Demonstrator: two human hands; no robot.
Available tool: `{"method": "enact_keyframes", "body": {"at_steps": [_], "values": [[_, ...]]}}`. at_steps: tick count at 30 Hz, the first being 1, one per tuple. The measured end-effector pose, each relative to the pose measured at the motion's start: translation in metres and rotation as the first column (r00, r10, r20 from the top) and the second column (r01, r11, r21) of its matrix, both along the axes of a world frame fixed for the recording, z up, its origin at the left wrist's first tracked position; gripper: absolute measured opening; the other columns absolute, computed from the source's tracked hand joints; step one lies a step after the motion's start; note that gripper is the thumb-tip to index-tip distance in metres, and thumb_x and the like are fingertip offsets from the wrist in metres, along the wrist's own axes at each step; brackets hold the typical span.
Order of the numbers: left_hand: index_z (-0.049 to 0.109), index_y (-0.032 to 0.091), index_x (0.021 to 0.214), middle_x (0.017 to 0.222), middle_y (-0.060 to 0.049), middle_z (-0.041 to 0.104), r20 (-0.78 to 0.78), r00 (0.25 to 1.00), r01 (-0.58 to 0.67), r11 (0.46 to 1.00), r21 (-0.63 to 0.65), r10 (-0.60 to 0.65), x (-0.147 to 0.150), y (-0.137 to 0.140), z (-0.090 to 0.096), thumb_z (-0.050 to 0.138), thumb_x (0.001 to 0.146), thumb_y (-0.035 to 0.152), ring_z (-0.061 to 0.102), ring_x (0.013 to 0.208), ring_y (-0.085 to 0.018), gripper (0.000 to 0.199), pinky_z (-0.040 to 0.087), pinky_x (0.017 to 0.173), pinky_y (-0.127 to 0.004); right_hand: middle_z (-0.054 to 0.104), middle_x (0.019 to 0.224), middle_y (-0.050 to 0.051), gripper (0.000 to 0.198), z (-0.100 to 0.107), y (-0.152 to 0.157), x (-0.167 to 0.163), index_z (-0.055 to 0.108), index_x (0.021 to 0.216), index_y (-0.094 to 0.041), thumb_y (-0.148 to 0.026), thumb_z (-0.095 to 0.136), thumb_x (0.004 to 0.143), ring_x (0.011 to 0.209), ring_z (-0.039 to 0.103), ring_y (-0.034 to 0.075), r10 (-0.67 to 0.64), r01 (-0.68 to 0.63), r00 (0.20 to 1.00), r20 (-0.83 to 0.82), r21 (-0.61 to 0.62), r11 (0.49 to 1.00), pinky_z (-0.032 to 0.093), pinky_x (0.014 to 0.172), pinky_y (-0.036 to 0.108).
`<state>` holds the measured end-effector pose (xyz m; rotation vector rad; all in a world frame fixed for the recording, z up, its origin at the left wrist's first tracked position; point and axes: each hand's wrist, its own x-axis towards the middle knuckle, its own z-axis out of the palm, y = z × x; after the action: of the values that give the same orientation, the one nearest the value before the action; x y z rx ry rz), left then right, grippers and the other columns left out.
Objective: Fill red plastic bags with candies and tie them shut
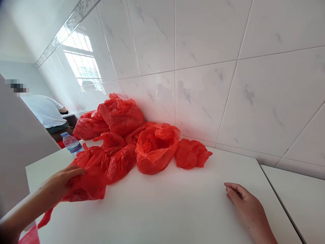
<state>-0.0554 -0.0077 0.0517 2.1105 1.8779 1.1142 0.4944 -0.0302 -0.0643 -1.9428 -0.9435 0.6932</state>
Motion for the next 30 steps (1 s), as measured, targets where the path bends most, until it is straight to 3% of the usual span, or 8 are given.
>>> {"method": "enact_keyframes", "body": {"at_steps": [5, 11, 13, 15, 18, 20, 27, 30], "values": [[0.056, 0.018, 0.122, 0.131, -0.011, 0.052, -0.524, 0.847, -0.266, 0.924, -0.275, 0.087, -0.015, 0.016, -0.019, 0.045, 0.065, 0.006, 0.046, 0.120, -0.031, 0.058, 0.041, 0.090, -0.039, 0.068, 0.106, 0.005, 0.041, -0.001, -0.003, -0.007, 0.064, 0.104, -0.025, -0.048, 0.053, 0.073, 0.095, 0.065, 0.025, 0.010, -0.011, 0.999, 0.038, 0.010, 1.000, 0.047, 0.076, 0.035], [0.053, 0.018, 0.112, 0.125, -0.017, 0.049, -0.593, 0.779, -0.370, 0.913, -0.171, 0.204, 0.041, 0.012, -0.018, 0.042, 0.085, 0.035, 0.047, 0.114, -0.035, 0.034, 0.043, 0.084, -0.047, 0.058, 0.120, 0.003, 0.037, 0.004, -0.002, -0.047, 0.058, 0.111, -0.026, -0.043, 0.044, 0.082, 0.103, 0.057, 0.021, 0.109, -0.131, 0.934, 0.341, 0.042, 0.991, 0.047, 0.081, 0.034], [0.053, 0.019, 0.108, 0.117, -0.014, 0.054, -0.475, 0.872, -0.204, 0.970, -0.131, 0.119, 0.073, 0.010, -0.014, 0.044, 0.086, 0.039, 0.054, 0.103, -0.029, 0.031, 0.045, 0.081, -0.040, 0.057, 0.121, 0.004, 0.036, 0.005, 0.001, -0.061, 0.058, 0.113, -0.023, -0.038, 0.041, 0.084, 0.106, 0.056, 0.020, 0.182, -0.229, 0.877, 0.446, 0.054, 0.972, 0.046, 0.086, 0.034], [0.056, 0.022, 0.104, 0.108, -0.008, 0.059, -0.298, 0.938, 0.128, 0.975, -0.180, -0.178, 0.111, 0.009, -0.014, 0.049, 0.085, 0.039, 0.058, 0.094, -0.023, 0.026, 0.046, 0.081, -0.035, 0.058, 0.120, 0.005, 0.037, 0.005, 0.003, -0.070, 0.058, 0.115, -0.020, -0.033, 0.041, 0.085, 0.109, 0.053, 0.021, 0.235, -0.305, 0.811, 0.536, 0.044, 0.951, 0.044, 0.091, 0.036], [0.061, 0.028, 0.102, 0.115, -0.003, 0.060, 0.055, 0.729, 0.652, 0.668, -0.359, -0.682, 0.174, 0.011, -0.022, 0.063, 0.076, 0.026, 0.059, 0.097, -0.019, 0.026, 0.048, 0.082, -0.029, 0.056, 0.125, 0.008, 0.038, 0.001, 0.004, -0.075, 0.060, 0.116, -0.018, -0.029, 0.042, 0.084, 0.117, 0.049, 0.023, 0.264, -0.341, 0.758, 0.596, 0.018, 0.940, 0.039, 0.098, 0.040], [0.062, 0.028, 0.102, 0.126, -0.004, 0.055, 0.205, 0.601, 0.785, 0.523, -0.330, -0.773, 0.218, 0.019, -0.031, 0.066, 0.073, 0.022, 0.057, 0.105, -0.020, 0.030, 0.047, 0.087, -0.030, 0.054, 0.129, 0.010, 0.039, -0.002, 0.004, -0.075, 0.062, 0.116, -0.016, -0.029, 0.044, 0.084, 0.121, 0.047, 0.024, 0.262, -0.338, 0.755, 0.601, 0.015, 0.941, 0.037, 0.102, 0.041], [0.042, 0.026, 0.135, 0.154, -0.009, 0.020, 0.393, 0.743, 0.640, 0.747, -0.179, -0.542, 0.340, 0.080, -0.067, 0.068, 0.068, 0.023, 0.010, 0.142, -0.032, 0.072, 0.019, 0.110, -0.047, 0.054, 0.128, 0.011, 0.037, -0.002, 0.007, -0.069, 0.064, 0.112, -0.016, -0.022, 0.048, 0.080, 0.119, 0.050, 0.024, 0.224, -0.311, 0.781, 0.583, 0.052, 0.949, 0.040, 0.100, 0.038], [0.058, 0.019, 0.115, 0.143, -0.015, 0.037, 0.478, 0.743, 0.609, 0.769, -0.193, -0.469, 0.362, 0.095, -0.083, 0.073, 0.058, 0.022, 0.011, 0.139, -0.041, 0.059, 0.016, 0.108, -0.053, 0.056, 0.125, 0.009, 0.034, -0.004, 0.008, -0.061, 0.065, 0.109, -0.017, -0.022, 0.047, 0.080, 0.116, 0.051, 0.024, 0.174, -0.279, 0.814, 0.555, 0.110, 0.954, 0.042, 0.098, 0.037]]}}
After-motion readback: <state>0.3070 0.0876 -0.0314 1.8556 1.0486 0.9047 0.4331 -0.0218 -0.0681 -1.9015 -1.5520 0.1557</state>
